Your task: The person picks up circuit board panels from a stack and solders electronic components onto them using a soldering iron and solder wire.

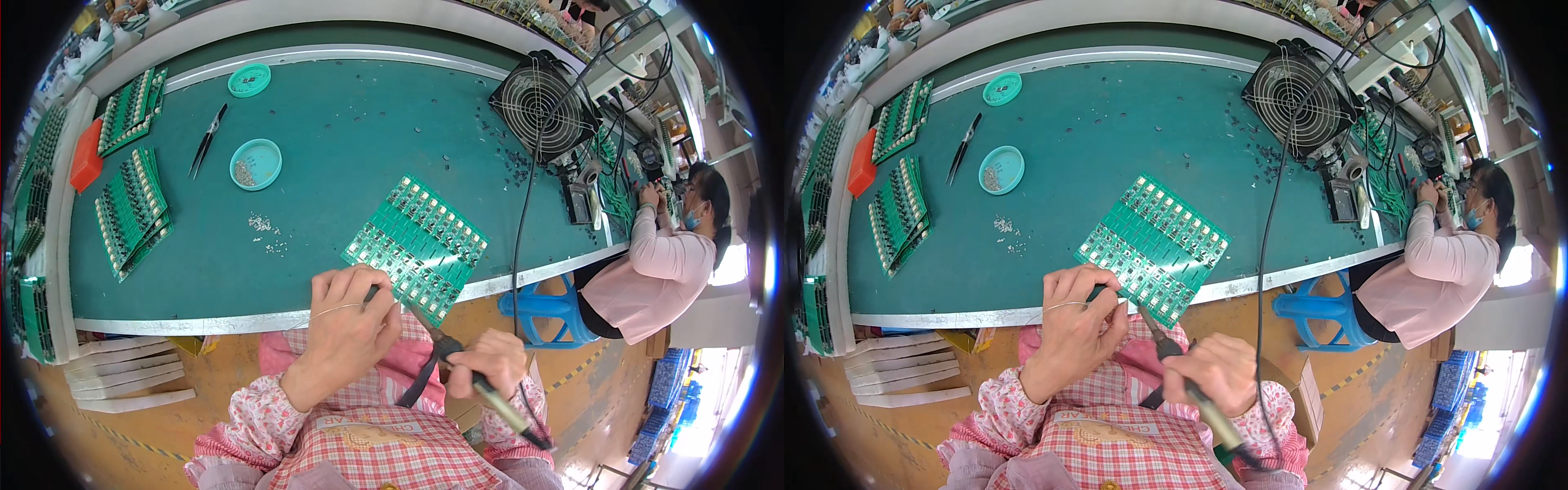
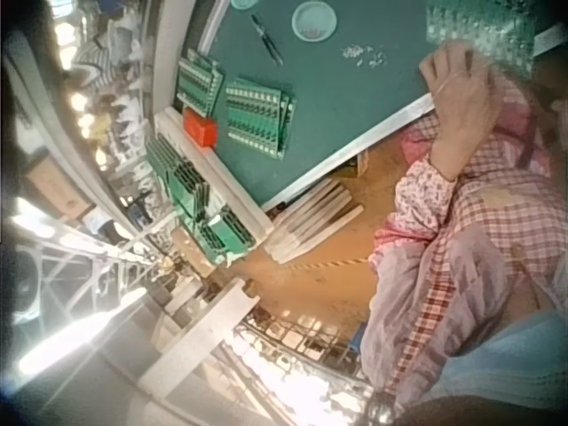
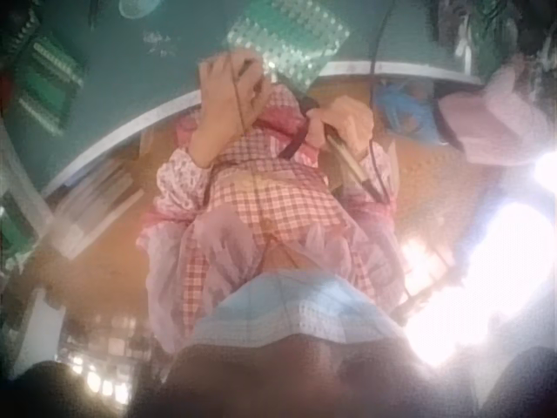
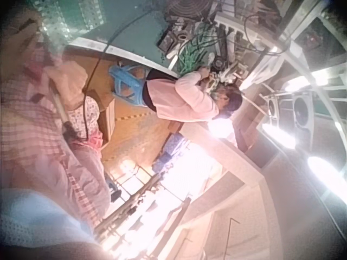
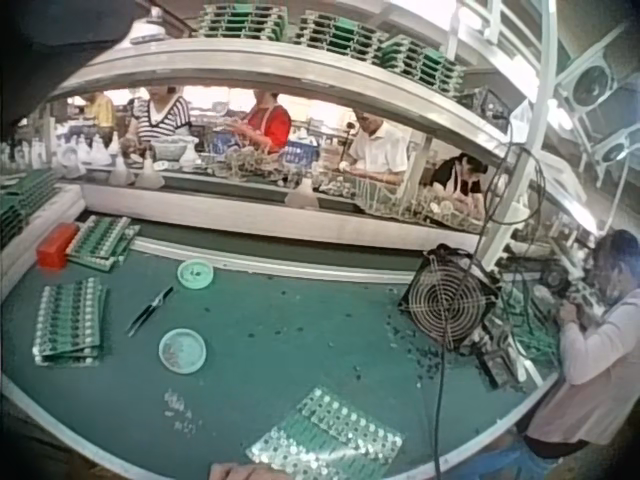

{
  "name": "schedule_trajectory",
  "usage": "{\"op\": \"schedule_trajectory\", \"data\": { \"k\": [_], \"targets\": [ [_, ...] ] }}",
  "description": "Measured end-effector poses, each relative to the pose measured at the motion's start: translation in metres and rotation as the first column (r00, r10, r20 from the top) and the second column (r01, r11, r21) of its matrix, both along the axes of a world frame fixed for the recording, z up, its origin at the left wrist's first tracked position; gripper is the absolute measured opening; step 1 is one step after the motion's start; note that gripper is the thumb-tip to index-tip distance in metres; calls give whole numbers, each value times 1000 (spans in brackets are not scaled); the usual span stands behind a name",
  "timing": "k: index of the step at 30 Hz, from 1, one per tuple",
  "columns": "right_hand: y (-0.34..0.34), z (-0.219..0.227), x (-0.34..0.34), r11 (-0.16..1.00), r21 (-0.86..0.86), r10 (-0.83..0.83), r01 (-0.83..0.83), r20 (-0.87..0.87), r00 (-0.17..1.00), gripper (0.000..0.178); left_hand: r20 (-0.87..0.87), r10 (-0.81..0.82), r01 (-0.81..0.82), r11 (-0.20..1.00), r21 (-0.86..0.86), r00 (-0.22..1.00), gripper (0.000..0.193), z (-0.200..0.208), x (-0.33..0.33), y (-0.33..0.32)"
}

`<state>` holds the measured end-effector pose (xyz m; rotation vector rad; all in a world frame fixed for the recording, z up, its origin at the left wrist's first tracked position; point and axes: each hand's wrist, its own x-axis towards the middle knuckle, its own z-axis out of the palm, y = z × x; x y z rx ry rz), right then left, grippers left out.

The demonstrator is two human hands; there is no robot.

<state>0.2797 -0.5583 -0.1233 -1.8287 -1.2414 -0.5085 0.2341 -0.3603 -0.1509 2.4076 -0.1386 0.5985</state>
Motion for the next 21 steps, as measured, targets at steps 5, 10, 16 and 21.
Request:
{"op": "schedule_trajectory", "data": {
  "k": [5, 10, 16, 21],
  "targets": [
    [-31, 9, -4, 948, 56, -285, 314, -292, 913, 4, 33, 16, -16, 1000, -24, 999, 26, 3, -1, -3],
    [-57, 2, 51, 740, 219, -537, 636, -378, 754, 8, 26, 44, -44, 999, 19, 999, 46, 12, 0, -17],
    [-96, 19, 158, 679, 154, -685, 718, -218, 695, 20, -41, 97, -91, 989, 119, 994, 51, 8, -1, -14],
    [-123, 26, 183, 620, -115, -784, 776, -44, 620, 25, -24, 88, -85, 991, 98, 996, 53, 15, -5, 3]
  ]
}}
